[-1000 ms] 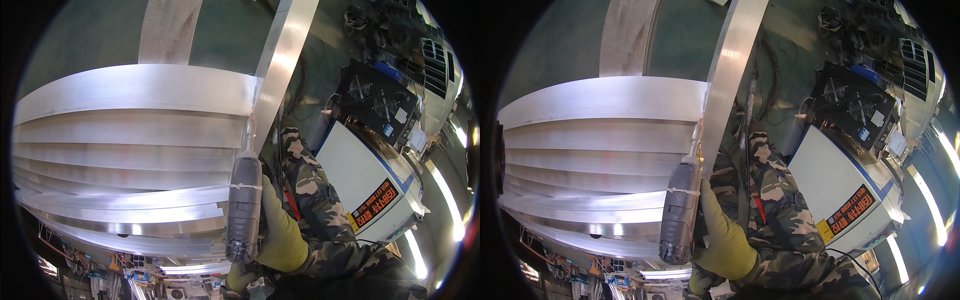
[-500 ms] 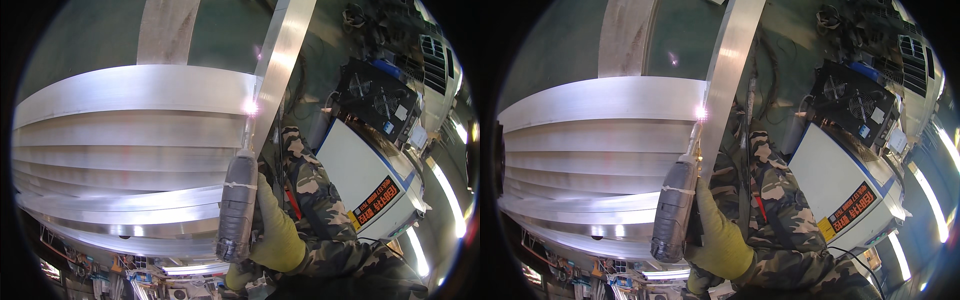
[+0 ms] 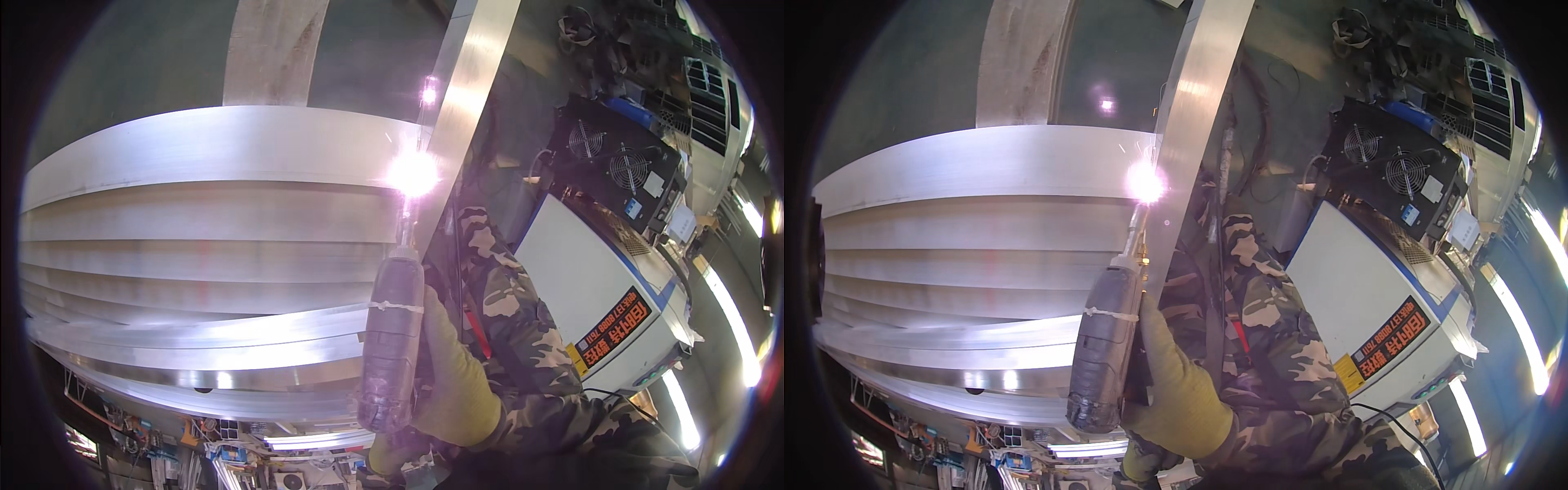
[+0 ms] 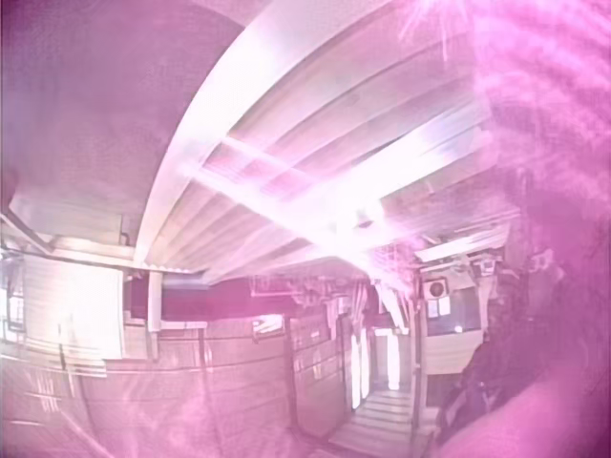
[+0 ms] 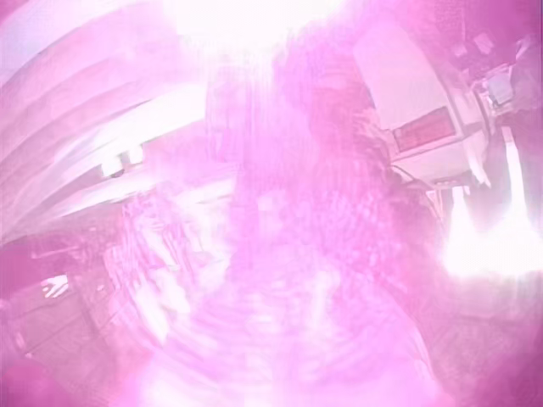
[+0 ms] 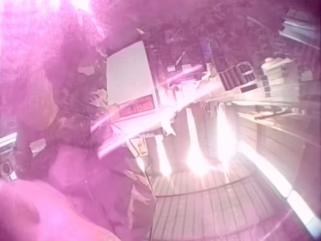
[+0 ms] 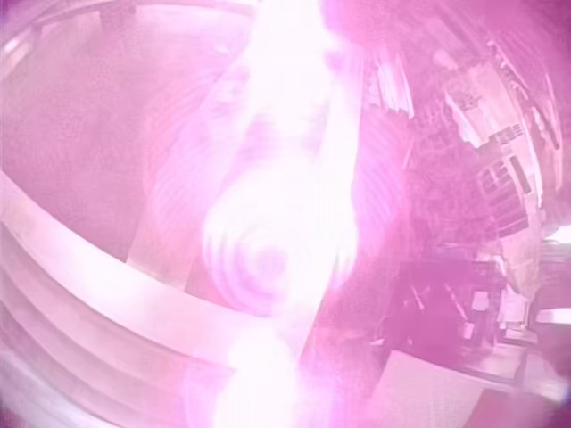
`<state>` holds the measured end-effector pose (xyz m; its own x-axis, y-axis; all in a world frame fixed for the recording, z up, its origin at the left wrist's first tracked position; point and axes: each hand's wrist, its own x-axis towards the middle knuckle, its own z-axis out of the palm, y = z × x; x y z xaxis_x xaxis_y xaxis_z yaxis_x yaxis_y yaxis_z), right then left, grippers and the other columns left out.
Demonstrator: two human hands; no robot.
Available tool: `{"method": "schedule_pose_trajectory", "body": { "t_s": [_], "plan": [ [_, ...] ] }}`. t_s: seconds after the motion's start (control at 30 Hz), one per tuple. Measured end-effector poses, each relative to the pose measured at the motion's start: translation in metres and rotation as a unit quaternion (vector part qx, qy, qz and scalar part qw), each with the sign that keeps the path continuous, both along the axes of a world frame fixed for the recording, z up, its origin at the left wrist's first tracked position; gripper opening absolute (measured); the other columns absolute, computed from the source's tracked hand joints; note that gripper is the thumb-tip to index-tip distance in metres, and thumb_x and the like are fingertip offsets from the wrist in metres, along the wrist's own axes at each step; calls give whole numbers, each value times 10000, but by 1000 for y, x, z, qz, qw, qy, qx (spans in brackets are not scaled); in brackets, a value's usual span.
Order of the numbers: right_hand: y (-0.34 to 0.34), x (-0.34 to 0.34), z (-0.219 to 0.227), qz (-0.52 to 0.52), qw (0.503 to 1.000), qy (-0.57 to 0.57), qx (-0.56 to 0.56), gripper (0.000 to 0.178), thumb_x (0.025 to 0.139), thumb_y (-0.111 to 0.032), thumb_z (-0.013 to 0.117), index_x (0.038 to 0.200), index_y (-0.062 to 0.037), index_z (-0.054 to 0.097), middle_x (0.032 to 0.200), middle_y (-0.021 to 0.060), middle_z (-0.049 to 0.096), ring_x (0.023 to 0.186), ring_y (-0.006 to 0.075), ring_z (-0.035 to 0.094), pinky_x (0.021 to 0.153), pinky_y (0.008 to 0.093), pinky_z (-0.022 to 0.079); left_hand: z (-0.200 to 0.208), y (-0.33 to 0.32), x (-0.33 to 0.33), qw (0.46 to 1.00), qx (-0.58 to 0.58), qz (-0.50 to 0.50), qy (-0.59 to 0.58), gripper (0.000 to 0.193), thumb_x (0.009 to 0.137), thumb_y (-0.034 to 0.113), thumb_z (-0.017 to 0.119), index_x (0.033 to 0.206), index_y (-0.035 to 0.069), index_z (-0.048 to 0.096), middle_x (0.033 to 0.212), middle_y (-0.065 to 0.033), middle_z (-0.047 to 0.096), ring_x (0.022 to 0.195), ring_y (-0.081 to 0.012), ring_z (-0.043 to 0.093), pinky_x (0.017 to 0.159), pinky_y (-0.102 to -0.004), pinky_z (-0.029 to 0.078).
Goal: The person positions long aluminum strips onto a metal frame and welds them in place using a handheld welding torch. After welding, the person uses an angle grinder to smooth the welded seams. The task is repeated for multiple strips.
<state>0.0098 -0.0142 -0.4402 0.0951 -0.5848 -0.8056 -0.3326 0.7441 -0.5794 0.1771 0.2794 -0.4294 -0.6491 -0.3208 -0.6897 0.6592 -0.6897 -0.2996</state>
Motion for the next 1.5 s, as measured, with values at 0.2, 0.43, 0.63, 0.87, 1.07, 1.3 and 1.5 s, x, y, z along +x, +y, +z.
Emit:
{"method": "schedule_pose_trajectory", "body": {
  "t_s": [0.2,0.43,0.63,0.87,1.07,1.3,1.5],
  "plan": [
    [3,1,-3,19,999,9,-32,1275,719,-128,950,1643,11,84,1456,212,530,1237,290,636,1032,367,520,6,-16,6,998,18,-57,-29,697,808,-43,577,1485,7,421,1056,-147,644,775,-171,608,675,-304,480],
    [1,-1,-1,10,1000,1,6,1237,732,-140,947,1640,5,119,1446,209,545,1255,274,624,1029,363,526,4,-13,8,993,14,-116,-27,667,811,-21,583,1460,6,436,1032,-136,649,781,-172,609,676,-303,478],
    [5,-6,11,68,998,7,-7,1239,760,-131,920,1644,9,64,1506,238,503,1301,302,601,1068,382,502,15,14,2,988,19,-126,-85,503,825,-22,685,1322,-19,606,1081,-159,702,918,-215,689,781,-336,551],
    [10,1,14,13,997,-72,30,1212,727,-59,848,1658,-19,73,1500,297,488,1353,396,559,1099,412,470,29,3,2,962,8,-202,-185,542,795,33,731,1317,-64,622,1094,-145,739,981,-212,703,847,-333,574],
    [4,-8,16,52,998,-35,16,1273,732,-97,930,1651,-4,56,1495,225,508,1294,302,601,1077,410,507,25,-2,-4,959,-26,-229,-164,609,801,-8,713,1380,-25,524,1163,-141,688,1034,-233,665,885,-368,552],
    [-15,-16,28,-8,999,-47,2,1007,832,-109,856,1623,-71,234,1249,156,654,1027,221,694,899,369,596,35,-50,-33,960,-81,-219,-152,366,885,-21,713,1244,-7,645,1135,-154,737,1024,-206,721,885,-358,574],
    [-32,-70,43,-74,995,-25,67,505,990,-205,715,1412,-33,499,1079,136,719,881,183,708,813,326,596,52,-141,-71,929,-63,-361,-46,522,925,161,754,1403,37,583,1013,-51,726,892,-133,688,820,-301,566]
  ]
}}
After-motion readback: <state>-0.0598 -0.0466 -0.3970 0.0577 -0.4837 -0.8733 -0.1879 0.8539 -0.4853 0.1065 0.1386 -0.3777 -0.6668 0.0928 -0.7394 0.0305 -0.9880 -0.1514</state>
